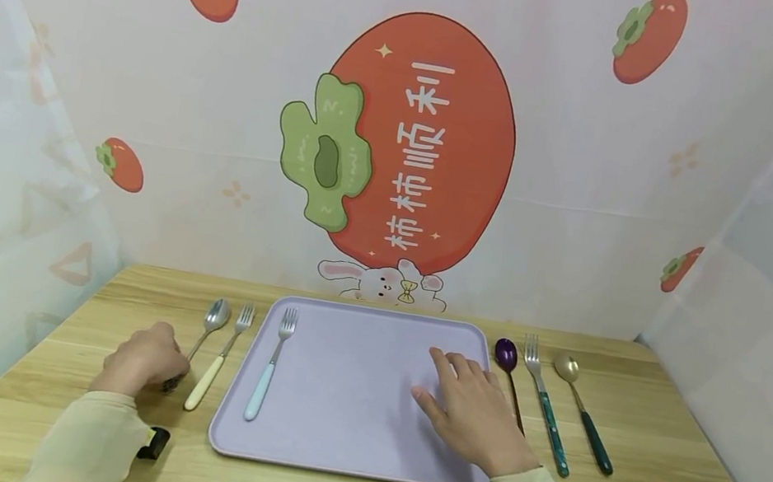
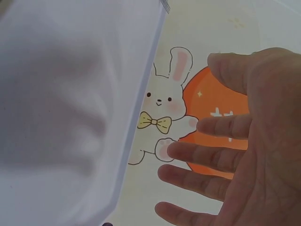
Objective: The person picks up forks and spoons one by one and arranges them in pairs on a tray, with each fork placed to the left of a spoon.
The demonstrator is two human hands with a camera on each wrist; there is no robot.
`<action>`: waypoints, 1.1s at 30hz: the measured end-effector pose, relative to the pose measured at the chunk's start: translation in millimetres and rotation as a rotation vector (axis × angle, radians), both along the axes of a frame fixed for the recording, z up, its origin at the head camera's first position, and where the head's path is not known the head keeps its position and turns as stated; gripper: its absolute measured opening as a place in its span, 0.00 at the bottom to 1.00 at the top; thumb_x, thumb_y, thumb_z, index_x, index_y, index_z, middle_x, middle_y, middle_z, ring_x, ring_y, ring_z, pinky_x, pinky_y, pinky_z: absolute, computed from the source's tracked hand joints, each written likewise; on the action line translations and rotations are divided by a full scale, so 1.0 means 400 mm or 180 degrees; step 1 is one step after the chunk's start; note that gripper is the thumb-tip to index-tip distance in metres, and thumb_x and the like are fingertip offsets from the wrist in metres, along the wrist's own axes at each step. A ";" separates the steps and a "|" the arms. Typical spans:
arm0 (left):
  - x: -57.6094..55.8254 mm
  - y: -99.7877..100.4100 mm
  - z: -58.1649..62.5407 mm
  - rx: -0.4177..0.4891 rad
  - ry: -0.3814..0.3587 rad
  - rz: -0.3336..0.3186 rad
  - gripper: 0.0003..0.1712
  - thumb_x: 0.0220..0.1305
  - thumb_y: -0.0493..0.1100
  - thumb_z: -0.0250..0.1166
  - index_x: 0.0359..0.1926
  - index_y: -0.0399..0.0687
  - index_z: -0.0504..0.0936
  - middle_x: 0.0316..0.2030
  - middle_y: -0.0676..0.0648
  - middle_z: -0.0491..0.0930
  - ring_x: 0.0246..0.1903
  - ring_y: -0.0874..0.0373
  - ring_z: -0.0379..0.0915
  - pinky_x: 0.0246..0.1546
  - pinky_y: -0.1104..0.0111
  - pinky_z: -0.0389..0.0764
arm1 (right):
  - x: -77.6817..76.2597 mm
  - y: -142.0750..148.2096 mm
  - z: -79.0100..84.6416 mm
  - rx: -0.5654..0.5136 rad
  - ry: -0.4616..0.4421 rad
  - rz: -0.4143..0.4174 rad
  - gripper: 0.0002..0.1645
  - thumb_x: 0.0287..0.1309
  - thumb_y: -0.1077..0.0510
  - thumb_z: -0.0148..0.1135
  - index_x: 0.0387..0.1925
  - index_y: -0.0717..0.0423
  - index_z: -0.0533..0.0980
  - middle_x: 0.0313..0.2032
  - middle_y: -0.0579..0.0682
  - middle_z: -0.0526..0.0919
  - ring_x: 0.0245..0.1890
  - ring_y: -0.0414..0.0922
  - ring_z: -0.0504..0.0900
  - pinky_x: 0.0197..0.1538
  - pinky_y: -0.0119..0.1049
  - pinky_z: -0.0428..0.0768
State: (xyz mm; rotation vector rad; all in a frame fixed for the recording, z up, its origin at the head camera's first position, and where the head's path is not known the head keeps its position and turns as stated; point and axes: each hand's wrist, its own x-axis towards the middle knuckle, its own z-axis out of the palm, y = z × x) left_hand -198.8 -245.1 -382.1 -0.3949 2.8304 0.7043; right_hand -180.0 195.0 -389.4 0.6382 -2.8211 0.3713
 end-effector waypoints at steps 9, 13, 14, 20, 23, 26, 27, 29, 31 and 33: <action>-0.001 0.007 -0.003 0.0050 0.0003 0.0060 0.08 0.57 0.36 0.58 0.36 0.35 0.71 0.28 0.39 0.71 0.31 0.40 0.68 0.36 0.48 0.69 | 0.001 -0.002 -0.003 0.0027 -0.0003 -0.0007 0.37 0.70 0.41 0.60 0.70 0.59 0.68 0.60 0.61 0.78 0.62 0.62 0.75 0.62 0.66 0.66; 0.001 0.007 -0.005 0.0067 0.0007 0.0059 0.06 0.56 0.36 0.58 0.34 0.36 0.71 0.26 0.39 0.71 0.29 0.42 0.68 0.35 0.50 0.69 | 0.001 -0.002 -0.003 0.0023 -0.0017 -0.0010 0.37 0.70 0.40 0.60 0.70 0.59 0.68 0.60 0.61 0.78 0.62 0.62 0.75 0.62 0.67 0.66; 0.001 0.006 -0.005 0.0068 0.0000 0.0054 0.06 0.56 0.36 0.57 0.32 0.36 0.71 0.26 0.39 0.71 0.29 0.42 0.68 0.34 0.51 0.69 | 0.001 -0.003 -0.004 0.0026 -0.0016 -0.0010 0.37 0.70 0.40 0.59 0.70 0.59 0.68 0.60 0.61 0.78 0.62 0.62 0.75 0.62 0.67 0.66; 0.006 -0.001 0.001 0.0065 -0.0091 -0.0005 0.04 0.57 0.36 0.56 0.28 0.39 0.71 0.24 0.40 0.70 0.26 0.44 0.67 0.33 0.53 0.67 | -0.002 -0.004 -0.004 0.0037 -0.0004 0.0011 0.38 0.70 0.40 0.60 0.69 0.59 0.68 0.59 0.62 0.78 0.61 0.63 0.75 0.61 0.67 0.67; 0.006 -0.003 0.002 0.0080 -0.0064 0.0003 0.04 0.56 0.36 0.57 0.26 0.40 0.71 0.23 0.41 0.70 0.25 0.45 0.67 0.32 0.53 0.67 | -0.003 -0.005 -0.003 0.0050 -0.0002 0.0016 0.37 0.69 0.41 0.60 0.69 0.60 0.68 0.60 0.62 0.77 0.61 0.63 0.75 0.60 0.67 0.68; 0.004 -0.003 0.001 0.0090 0.0013 0.0022 0.04 0.55 0.36 0.57 0.27 0.39 0.71 0.23 0.41 0.71 0.25 0.45 0.68 0.31 0.53 0.69 | -0.003 -0.007 -0.003 0.0053 -0.0025 0.0007 0.37 0.69 0.41 0.60 0.69 0.60 0.68 0.60 0.62 0.77 0.61 0.63 0.75 0.61 0.66 0.68; 0.003 -0.002 0.000 0.0090 0.0039 0.0022 0.04 0.55 0.36 0.58 0.28 0.39 0.71 0.23 0.40 0.71 0.25 0.45 0.69 0.31 0.52 0.69 | -0.003 -0.007 -0.003 0.0052 -0.0034 0.0005 0.37 0.69 0.41 0.60 0.69 0.60 0.68 0.60 0.62 0.77 0.61 0.63 0.75 0.61 0.66 0.68; 0.002 0.000 -0.002 0.0098 0.0067 0.0028 0.04 0.55 0.35 0.58 0.30 0.38 0.71 0.24 0.40 0.72 0.25 0.44 0.69 0.31 0.52 0.70 | -0.002 -0.008 -0.004 0.0052 -0.0055 0.0000 0.37 0.69 0.41 0.60 0.69 0.59 0.68 0.60 0.61 0.77 0.61 0.63 0.75 0.61 0.66 0.68; 0.000 0.001 -0.004 0.0104 0.0072 0.0026 0.05 0.56 0.35 0.58 0.32 0.36 0.71 0.25 0.39 0.72 0.26 0.43 0.70 0.33 0.50 0.70 | -0.001 -0.008 -0.005 0.0051 -0.0069 -0.0005 0.37 0.69 0.41 0.60 0.70 0.59 0.68 0.60 0.61 0.77 0.61 0.63 0.74 0.61 0.66 0.68; 0.000 0.001 -0.004 0.0110 0.0061 0.0028 0.06 0.57 0.34 0.57 0.35 0.35 0.71 0.26 0.38 0.72 0.27 0.42 0.70 0.34 0.49 0.70 | -0.001 -0.008 -0.005 0.0051 -0.0077 -0.0006 0.37 0.69 0.41 0.60 0.70 0.59 0.68 0.61 0.61 0.77 0.62 0.63 0.74 0.61 0.66 0.68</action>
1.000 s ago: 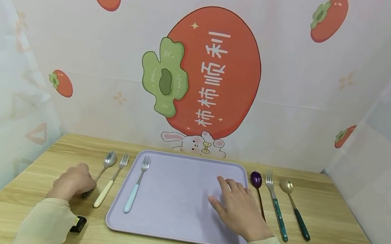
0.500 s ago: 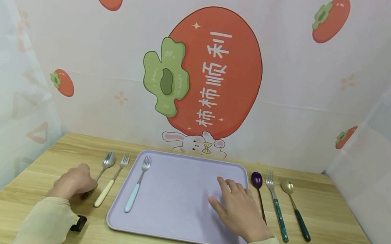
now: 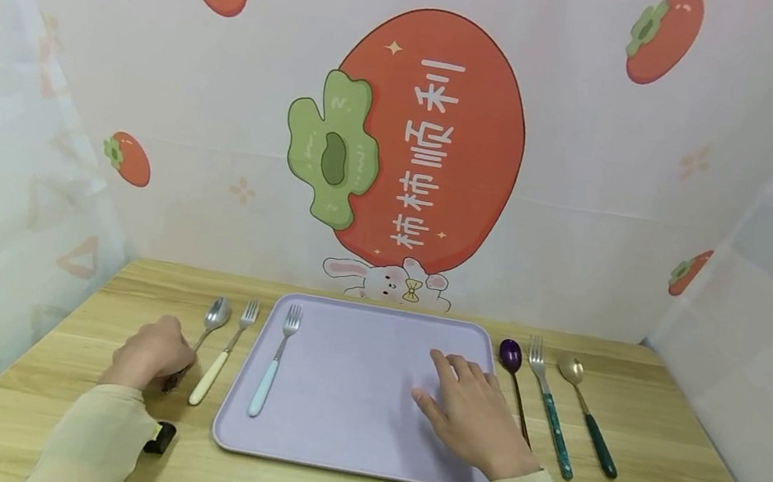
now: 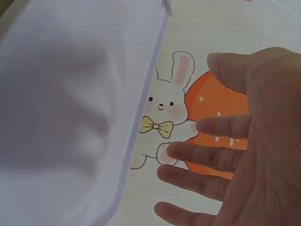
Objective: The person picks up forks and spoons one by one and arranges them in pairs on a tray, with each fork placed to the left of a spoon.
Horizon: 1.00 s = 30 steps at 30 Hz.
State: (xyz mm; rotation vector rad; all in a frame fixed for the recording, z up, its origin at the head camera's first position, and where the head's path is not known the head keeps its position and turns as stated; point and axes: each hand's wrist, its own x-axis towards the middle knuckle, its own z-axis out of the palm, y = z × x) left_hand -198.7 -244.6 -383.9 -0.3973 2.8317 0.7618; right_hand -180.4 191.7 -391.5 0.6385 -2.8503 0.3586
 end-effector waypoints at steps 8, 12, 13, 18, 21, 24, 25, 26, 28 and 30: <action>0.002 -0.003 0.002 -0.0007 -0.0031 0.0004 0.04 0.57 0.35 0.57 0.31 0.36 0.72 0.24 0.39 0.74 0.25 0.43 0.70 0.31 0.52 0.70 | 0.002 -0.002 0.000 0.0005 0.0019 0.0014 0.37 0.69 0.40 0.60 0.69 0.59 0.69 0.60 0.61 0.77 0.62 0.62 0.74 0.61 0.67 0.68; -0.003 -0.002 -0.005 -0.0015 0.0027 0.0008 0.04 0.58 0.34 0.57 0.32 0.36 0.72 0.24 0.39 0.74 0.25 0.43 0.71 0.30 0.52 0.71 | 0.003 -0.004 0.000 0.0010 0.0000 0.0010 0.37 0.69 0.40 0.60 0.70 0.58 0.69 0.60 0.60 0.77 0.62 0.62 0.74 0.62 0.66 0.68; -0.005 -0.002 -0.006 -0.0017 0.0038 0.0010 0.04 0.58 0.34 0.57 0.33 0.35 0.71 0.24 0.39 0.74 0.25 0.43 0.71 0.30 0.52 0.71 | 0.003 -0.005 0.000 0.0011 -0.0007 0.0011 0.37 0.69 0.40 0.60 0.70 0.58 0.69 0.61 0.60 0.77 0.62 0.62 0.74 0.62 0.66 0.68; -0.007 0.003 -0.012 -0.0002 0.0032 0.0016 0.04 0.61 0.34 0.56 0.32 0.36 0.71 0.23 0.39 0.74 0.24 0.45 0.70 0.28 0.54 0.71 | 0.003 -0.006 -0.003 -0.0009 -0.0009 0.0031 0.37 0.70 0.40 0.59 0.69 0.59 0.69 0.61 0.60 0.77 0.63 0.61 0.74 0.62 0.65 0.68; -0.007 0.005 -0.014 0.0014 0.0020 0.0005 0.04 0.60 0.35 0.56 0.30 0.37 0.71 0.22 0.40 0.74 0.23 0.46 0.70 0.27 0.55 0.70 | 0.003 -0.005 -0.005 -0.0007 0.0000 0.0038 0.37 0.70 0.40 0.59 0.69 0.59 0.69 0.60 0.60 0.78 0.62 0.61 0.74 0.62 0.65 0.69; -0.006 0.006 -0.015 0.0017 0.0018 -0.0004 0.05 0.59 0.35 0.57 0.29 0.38 0.70 0.22 0.41 0.72 0.22 0.47 0.68 0.27 0.56 0.69 | 0.003 -0.004 -0.006 -0.0015 0.0010 0.0045 0.37 0.70 0.40 0.59 0.69 0.59 0.69 0.60 0.60 0.78 0.63 0.61 0.74 0.62 0.65 0.68; -0.006 0.007 -0.015 0.0018 0.0018 -0.0007 0.05 0.59 0.35 0.57 0.29 0.38 0.69 0.22 0.41 0.71 0.22 0.47 0.68 0.27 0.57 0.69 | 0.003 -0.004 -0.006 -0.0017 0.0015 0.0048 0.37 0.70 0.40 0.59 0.69 0.59 0.69 0.61 0.60 0.77 0.63 0.61 0.74 0.63 0.65 0.68; -0.006 0.007 -0.015 0.0016 0.0016 -0.0008 0.05 0.59 0.35 0.57 0.29 0.38 0.69 0.22 0.42 0.71 0.22 0.48 0.67 0.27 0.57 0.68 | 0.003 -0.004 -0.006 -0.0021 0.0020 0.0050 0.37 0.70 0.40 0.59 0.69 0.59 0.69 0.61 0.60 0.77 0.63 0.61 0.74 0.63 0.65 0.68; -0.005 0.007 -0.014 0.0013 0.0010 -0.0010 0.05 0.59 0.35 0.56 0.30 0.38 0.69 0.23 0.42 0.70 0.22 0.48 0.67 0.27 0.57 0.68 | 0.003 -0.004 -0.006 -0.0030 0.0032 0.0058 0.37 0.70 0.40 0.59 0.69 0.59 0.69 0.61 0.60 0.77 0.63 0.61 0.74 0.63 0.65 0.68; -0.004 0.007 -0.013 0.0003 0.0006 -0.0016 0.05 0.59 0.35 0.56 0.30 0.38 0.69 0.23 0.42 0.70 0.23 0.48 0.67 0.27 0.57 0.68 | 0.003 -0.005 -0.005 -0.0033 0.0044 0.0068 0.37 0.70 0.40 0.59 0.69 0.59 0.69 0.61 0.60 0.77 0.63 0.61 0.74 0.63 0.65 0.68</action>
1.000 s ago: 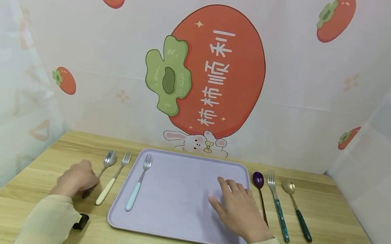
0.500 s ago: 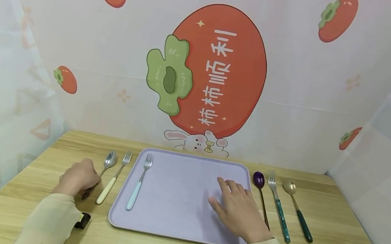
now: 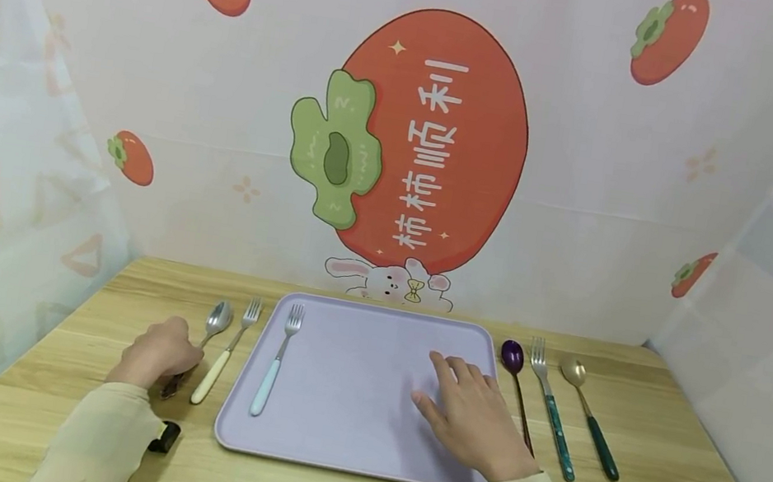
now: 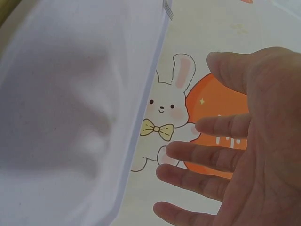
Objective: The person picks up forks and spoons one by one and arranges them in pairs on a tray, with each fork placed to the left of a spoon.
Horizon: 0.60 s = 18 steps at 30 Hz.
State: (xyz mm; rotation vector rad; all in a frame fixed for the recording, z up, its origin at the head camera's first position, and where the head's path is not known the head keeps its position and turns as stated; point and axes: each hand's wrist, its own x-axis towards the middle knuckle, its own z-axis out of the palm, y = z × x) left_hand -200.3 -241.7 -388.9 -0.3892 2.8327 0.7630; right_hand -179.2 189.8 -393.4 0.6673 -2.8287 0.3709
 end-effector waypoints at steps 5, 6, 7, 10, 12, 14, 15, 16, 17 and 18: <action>0.000 0.001 0.003 -0.0022 -0.0014 0.0001 0.05 0.60 0.35 0.57 0.30 0.38 0.69 0.23 0.41 0.70 0.23 0.47 0.67 0.26 0.57 0.68 | 0.000 -0.001 0.001 0.0001 0.0022 0.0015 0.37 0.70 0.40 0.59 0.69 0.59 0.69 0.60 0.60 0.78 0.63 0.61 0.74 0.62 0.65 0.69; 0.000 0.001 0.004 -0.0025 -0.0015 -0.0003 0.05 0.60 0.35 0.57 0.31 0.38 0.69 0.24 0.41 0.70 0.24 0.47 0.68 0.27 0.57 0.69 | 0.000 -0.001 0.002 -0.0002 0.0020 0.0016 0.37 0.70 0.40 0.59 0.69 0.59 0.69 0.60 0.60 0.78 0.63 0.61 0.74 0.62 0.65 0.69; 0.000 0.001 0.004 -0.0025 -0.0019 -0.0005 0.05 0.60 0.35 0.57 0.30 0.38 0.70 0.24 0.41 0.71 0.24 0.47 0.68 0.27 0.57 0.69 | 0.000 -0.001 0.001 -0.0004 0.0016 0.0015 0.37 0.70 0.40 0.59 0.69 0.59 0.69 0.60 0.60 0.78 0.63 0.61 0.74 0.62 0.65 0.69; 0.000 0.002 0.005 -0.0017 -0.0027 -0.0014 0.04 0.59 0.34 0.57 0.30 0.37 0.71 0.24 0.40 0.73 0.24 0.46 0.70 0.27 0.56 0.70 | 0.001 -0.002 0.002 -0.0006 -0.0013 0.0001 0.37 0.70 0.41 0.59 0.69 0.59 0.69 0.60 0.60 0.78 0.62 0.61 0.74 0.62 0.65 0.69; 0.001 0.001 0.006 -0.0013 -0.0017 -0.0028 0.04 0.59 0.34 0.57 0.30 0.37 0.71 0.24 0.39 0.74 0.24 0.45 0.71 0.26 0.55 0.70 | 0.001 -0.003 0.002 -0.0004 -0.0036 -0.0012 0.37 0.70 0.41 0.60 0.69 0.59 0.69 0.60 0.60 0.78 0.62 0.61 0.75 0.62 0.66 0.69; 0.001 0.001 0.007 -0.0007 -0.0003 -0.0032 0.04 0.59 0.34 0.57 0.30 0.37 0.71 0.24 0.39 0.74 0.23 0.45 0.71 0.26 0.55 0.71 | 0.001 -0.004 0.002 0.0000 -0.0048 -0.0021 0.37 0.69 0.41 0.60 0.69 0.59 0.69 0.60 0.60 0.78 0.62 0.61 0.75 0.62 0.66 0.69; 0.001 0.001 0.008 -0.0008 0.0008 -0.0038 0.04 0.59 0.34 0.57 0.30 0.37 0.71 0.24 0.39 0.74 0.24 0.45 0.70 0.26 0.55 0.70 | 0.001 -0.004 0.002 -0.0001 -0.0051 -0.0023 0.37 0.69 0.41 0.60 0.69 0.59 0.69 0.60 0.60 0.78 0.62 0.61 0.75 0.62 0.66 0.69; 0.002 0.001 0.008 -0.0002 0.0017 -0.0037 0.04 0.59 0.34 0.57 0.30 0.37 0.71 0.24 0.39 0.74 0.23 0.45 0.70 0.26 0.56 0.70 | 0.001 -0.005 0.001 -0.0002 -0.0051 -0.0024 0.37 0.69 0.41 0.60 0.69 0.59 0.69 0.60 0.60 0.78 0.62 0.61 0.75 0.62 0.66 0.69; 0.002 0.001 0.008 -0.0002 0.0023 -0.0035 0.04 0.59 0.34 0.57 0.30 0.37 0.71 0.24 0.39 0.74 0.23 0.45 0.70 0.26 0.56 0.70 | 0.001 -0.005 0.001 -0.0003 -0.0050 -0.0021 0.37 0.69 0.41 0.60 0.69 0.59 0.69 0.60 0.60 0.78 0.62 0.61 0.75 0.62 0.66 0.69; 0.002 0.001 0.008 -0.0001 0.0030 -0.0033 0.04 0.59 0.34 0.57 0.30 0.37 0.71 0.24 0.39 0.74 0.23 0.45 0.70 0.26 0.56 0.70 | 0.001 -0.005 0.001 0.0001 -0.0047 -0.0020 0.37 0.69 0.41 0.60 0.69 0.59 0.69 0.60 0.60 0.78 0.62 0.61 0.75 0.62 0.65 0.69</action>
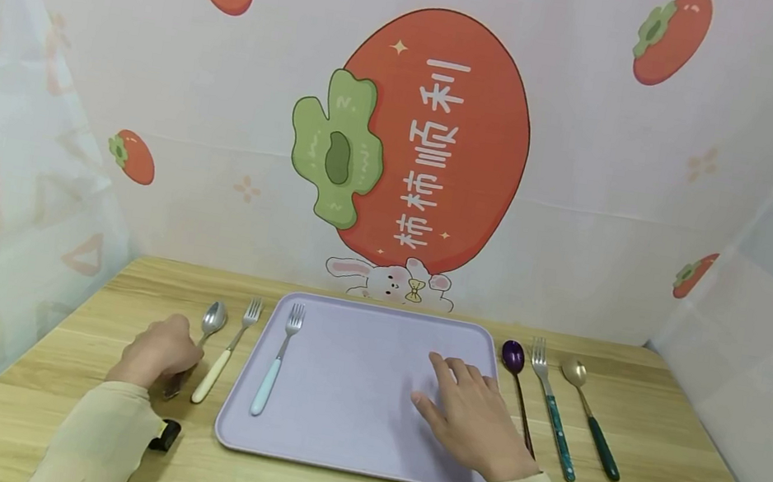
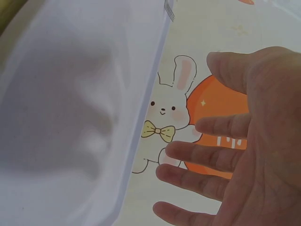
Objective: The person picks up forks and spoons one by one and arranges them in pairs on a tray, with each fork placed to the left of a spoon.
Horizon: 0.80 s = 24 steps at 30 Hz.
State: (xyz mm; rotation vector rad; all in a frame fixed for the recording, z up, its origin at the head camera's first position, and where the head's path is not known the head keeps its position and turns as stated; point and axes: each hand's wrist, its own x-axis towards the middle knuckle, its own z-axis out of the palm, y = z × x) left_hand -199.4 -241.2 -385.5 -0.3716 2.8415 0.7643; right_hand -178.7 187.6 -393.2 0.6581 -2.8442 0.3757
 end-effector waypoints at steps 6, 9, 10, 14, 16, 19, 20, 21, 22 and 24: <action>0.000 0.000 0.002 -0.0027 0.0022 0.0002 0.04 0.59 0.34 0.58 0.31 0.36 0.71 0.24 0.39 0.74 0.24 0.44 0.70 0.25 0.56 0.71 | 0.000 -0.001 -0.001 0.0005 -0.0006 -0.0007 0.37 0.69 0.41 0.60 0.69 0.59 0.69 0.60 0.60 0.78 0.62 0.61 0.74 0.62 0.66 0.69; 0.000 0.000 0.002 -0.0029 0.0013 0.0005 0.05 0.59 0.34 0.58 0.32 0.35 0.71 0.24 0.39 0.74 0.24 0.44 0.70 0.25 0.57 0.71 | 0.000 -0.001 -0.001 -0.0003 -0.0009 -0.0008 0.37 0.69 0.41 0.61 0.69 0.59 0.69 0.60 0.60 0.78 0.62 0.61 0.74 0.62 0.66 0.69; 0.001 0.000 0.003 -0.0028 0.0009 0.0005 0.05 0.59 0.34 0.58 0.32 0.35 0.71 0.24 0.39 0.74 0.24 0.44 0.70 0.25 0.57 0.71 | 0.000 -0.001 0.000 -0.0004 -0.0012 -0.0010 0.37 0.69 0.41 0.61 0.69 0.59 0.69 0.60 0.60 0.78 0.62 0.61 0.74 0.62 0.66 0.69; 0.001 0.000 0.006 -0.0028 0.0006 0.0010 0.04 0.59 0.34 0.57 0.31 0.35 0.71 0.24 0.39 0.73 0.23 0.45 0.70 0.24 0.58 0.71 | -0.001 -0.001 0.001 -0.0003 -0.0021 -0.0011 0.37 0.69 0.41 0.61 0.69 0.59 0.69 0.60 0.60 0.77 0.62 0.61 0.74 0.62 0.65 0.69; 0.002 0.000 0.007 -0.0028 -0.0004 0.0020 0.04 0.60 0.34 0.57 0.31 0.36 0.71 0.24 0.39 0.73 0.23 0.45 0.70 0.24 0.58 0.71 | -0.001 -0.001 0.001 -0.0005 -0.0027 -0.0013 0.37 0.69 0.41 0.61 0.69 0.59 0.69 0.60 0.61 0.77 0.62 0.61 0.74 0.62 0.65 0.69; 0.002 0.001 0.011 -0.0035 -0.0006 0.0035 0.04 0.60 0.34 0.57 0.32 0.35 0.71 0.24 0.39 0.73 0.24 0.45 0.69 0.25 0.57 0.70 | -0.001 0.000 0.001 -0.0009 -0.0020 -0.0010 0.37 0.69 0.41 0.61 0.69 0.59 0.69 0.60 0.60 0.78 0.62 0.61 0.75 0.62 0.65 0.69; 0.002 0.001 0.012 -0.0039 -0.0006 0.0037 0.04 0.60 0.34 0.57 0.32 0.36 0.71 0.24 0.39 0.73 0.24 0.45 0.69 0.25 0.57 0.70 | -0.001 0.001 0.001 -0.0012 -0.0016 -0.0007 0.37 0.69 0.41 0.61 0.69 0.59 0.69 0.60 0.60 0.78 0.62 0.61 0.75 0.62 0.65 0.69; 0.003 0.001 0.014 -0.0044 -0.0003 0.0036 0.04 0.60 0.34 0.57 0.32 0.36 0.71 0.24 0.39 0.72 0.24 0.45 0.69 0.25 0.57 0.70 | -0.001 0.001 0.001 -0.0014 -0.0016 -0.0007 0.37 0.69 0.41 0.61 0.69 0.59 0.69 0.60 0.60 0.78 0.62 0.61 0.75 0.62 0.65 0.69; 0.004 0.001 0.017 -0.0050 0.0007 0.0029 0.04 0.60 0.34 0.57 0.31 0.36 0.71 0.24 0.39 0.72 0.24 0.46 0.68 0.25 0.58 0.70 | -0.001 0.001 0.001 -0.0016 -0.0012 -0.0004 0.37 0.69 0.41 0.61 0.69 0.59 0.69 0.60 0.60 0.78 0.62 0.61 0.75 0.62 0.65 0.69; 0.007 0.001 0.023 -0.0060 0.0021 0.0020 0.04 0.61 0.34 0.57 0.30 0.37 0.71 0.23 0.41 0.71 0.22 0.48 0.67 0.24 0.59 0.69 | -0.001 0.002 0.000 -0.0019 -0.0008 -0.0002 0.37 0.69 0.41 0.61 0.69 0.59 0.69 0.60 0.60 0.78 0.62 0.61 0.75 0.62 0.65 0.69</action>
